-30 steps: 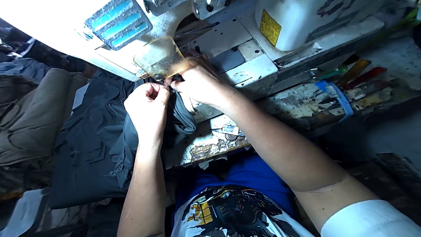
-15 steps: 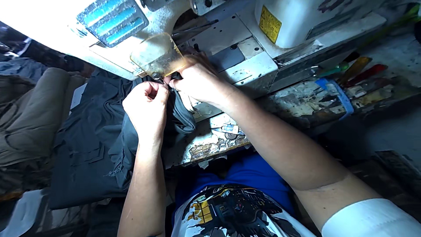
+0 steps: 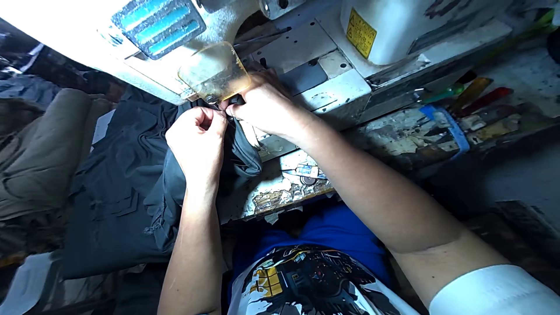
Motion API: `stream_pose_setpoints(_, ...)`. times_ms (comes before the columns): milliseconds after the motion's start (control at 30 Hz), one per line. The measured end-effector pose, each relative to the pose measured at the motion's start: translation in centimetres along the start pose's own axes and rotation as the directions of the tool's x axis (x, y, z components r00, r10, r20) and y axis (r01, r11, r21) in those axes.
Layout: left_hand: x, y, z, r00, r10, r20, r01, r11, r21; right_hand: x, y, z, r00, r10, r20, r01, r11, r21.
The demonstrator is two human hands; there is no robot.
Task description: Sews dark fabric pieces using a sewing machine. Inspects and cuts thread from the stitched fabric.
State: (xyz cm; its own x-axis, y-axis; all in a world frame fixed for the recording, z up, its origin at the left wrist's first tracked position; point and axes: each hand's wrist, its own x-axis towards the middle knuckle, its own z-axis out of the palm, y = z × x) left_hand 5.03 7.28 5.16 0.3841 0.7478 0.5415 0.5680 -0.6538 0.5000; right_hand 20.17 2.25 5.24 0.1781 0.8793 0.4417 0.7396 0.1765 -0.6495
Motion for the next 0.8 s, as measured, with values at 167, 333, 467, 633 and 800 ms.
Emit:
stream_pose_setpoints(167, 0.0, 0.0, 0.0, 1.0, -0.009, 0.0, 0.009, 1.0, -0.004, 0.1, 0.1, 0.1, 1.0, 0.004, 0.004, -0.004, 1.0, -0.017)
stream_pose_setpoints(333, -0.1, 0.0, 0.0, 1.0, -0.023, 0.008, 0.023, 1.0, 0.001, 0.1, 0.1, 0.2, 1.0, 0.002, 0.008, -0.002, 1.0, -0.025)
stream_pose_setpoints(467, 0.1, -0.2, -0.4, 0.999, 0.005, 0.042, -0.005, 1.0, 0.002, 0.2, 0.2, 0.5, 1.0, 0.004, -0.009, -0.005, 0.999, -0.043)
stream_pose_setpoints(633, 0.0, -0.6, -1.1, 0.994, 0.042, 0.102, -0.037, 0.998, -0.044, 0.1, 0.2, 0.5, 1.0, -0.008, -0.006, 0.007, 0.999, -0.053)
stream_pose_setpoints(800, 0.1, -0.6, -1.1, 0.994, 0.025, 0.106, -0.02, 0.998, -0.052, 0.1, 0.2, 0.5, 1.0, -0.018, -0.003, 0.018, 0.999, -0.049)
